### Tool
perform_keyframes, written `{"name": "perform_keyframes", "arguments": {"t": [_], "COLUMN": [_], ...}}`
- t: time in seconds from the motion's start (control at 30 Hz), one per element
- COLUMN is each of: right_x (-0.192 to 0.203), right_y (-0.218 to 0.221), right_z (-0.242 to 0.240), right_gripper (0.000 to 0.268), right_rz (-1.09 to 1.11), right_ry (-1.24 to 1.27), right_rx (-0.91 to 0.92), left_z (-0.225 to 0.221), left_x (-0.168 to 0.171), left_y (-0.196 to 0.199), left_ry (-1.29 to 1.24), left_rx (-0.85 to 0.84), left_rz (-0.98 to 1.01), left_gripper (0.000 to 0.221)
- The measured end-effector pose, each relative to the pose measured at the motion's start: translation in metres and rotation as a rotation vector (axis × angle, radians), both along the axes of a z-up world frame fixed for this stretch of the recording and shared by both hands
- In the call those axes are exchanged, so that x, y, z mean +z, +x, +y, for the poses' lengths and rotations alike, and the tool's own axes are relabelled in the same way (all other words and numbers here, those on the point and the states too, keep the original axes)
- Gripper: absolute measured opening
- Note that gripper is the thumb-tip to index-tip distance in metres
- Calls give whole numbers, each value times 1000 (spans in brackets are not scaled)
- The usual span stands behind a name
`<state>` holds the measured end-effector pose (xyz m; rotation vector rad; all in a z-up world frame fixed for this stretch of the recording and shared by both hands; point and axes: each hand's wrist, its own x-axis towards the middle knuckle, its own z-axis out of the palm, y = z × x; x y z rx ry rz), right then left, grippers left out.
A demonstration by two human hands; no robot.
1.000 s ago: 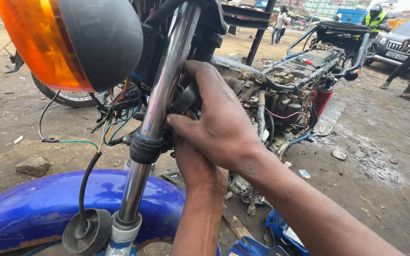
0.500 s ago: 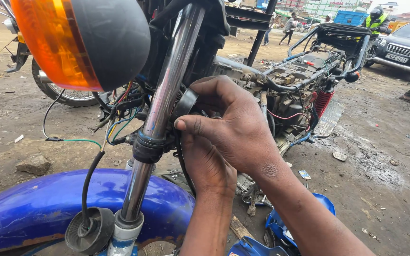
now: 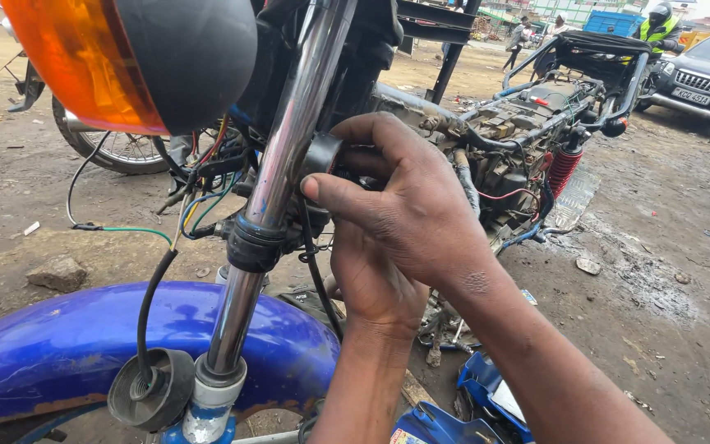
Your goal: Repairing motorcycle wiring by wrapping it with electrical tape and inspecting the headlight bulb.
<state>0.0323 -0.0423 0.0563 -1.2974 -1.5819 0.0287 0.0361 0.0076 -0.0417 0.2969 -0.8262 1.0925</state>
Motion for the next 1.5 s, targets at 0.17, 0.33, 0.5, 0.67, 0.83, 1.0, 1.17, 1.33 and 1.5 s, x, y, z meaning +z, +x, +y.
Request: {"name": "perform_keyframes", "arguments": {"t": [0.17, 0.33, 0.5, 0.67, 0.83, 1.0, 1.17, 1.33, 1.5], "right_x": [13, 20, -4, -12, 1, 11, 14, 32, 60], "right_y": [1, -15, -6, 13, 16, 15, 23, 11, -2], "right_z": [-2, 0, 11, 14, 11, 20, 31, 32, 28], "right_gripper": [40, 39, 53, 59, 40, 12, 15, 23, 40], "right_rz": [51, 541, 308, -129, -272, 247, 340, 183, -449], "right_ry": [-63, -172, -74, 25, -98, -261, -317, -435, -560], "right_rx": [-75, -22, -31, -1, -91, 32, 53, -73, -411], "left_z": [7, 5, 2, 2, 1, -6, 0, -8, -24], "left_x": [-5, 0, 9, 8, 12, 19, 2, 4, 13], "left_y": [1, -2, -7, -6, -7, -11, 0, -2, -8], "left_ry": [-117, -281, -138, -236, -351, -589, -584, -572, -458], "left_rx": [-104, -25, 176, 107, 32, 169, 216, 293, 465], "left_rz": [-30, 72, 91, 155, 232, 709, 624, 684, 695], "left_gripper": [61, 56, 57, 52, 46, 21, 18, 19, 25]}}
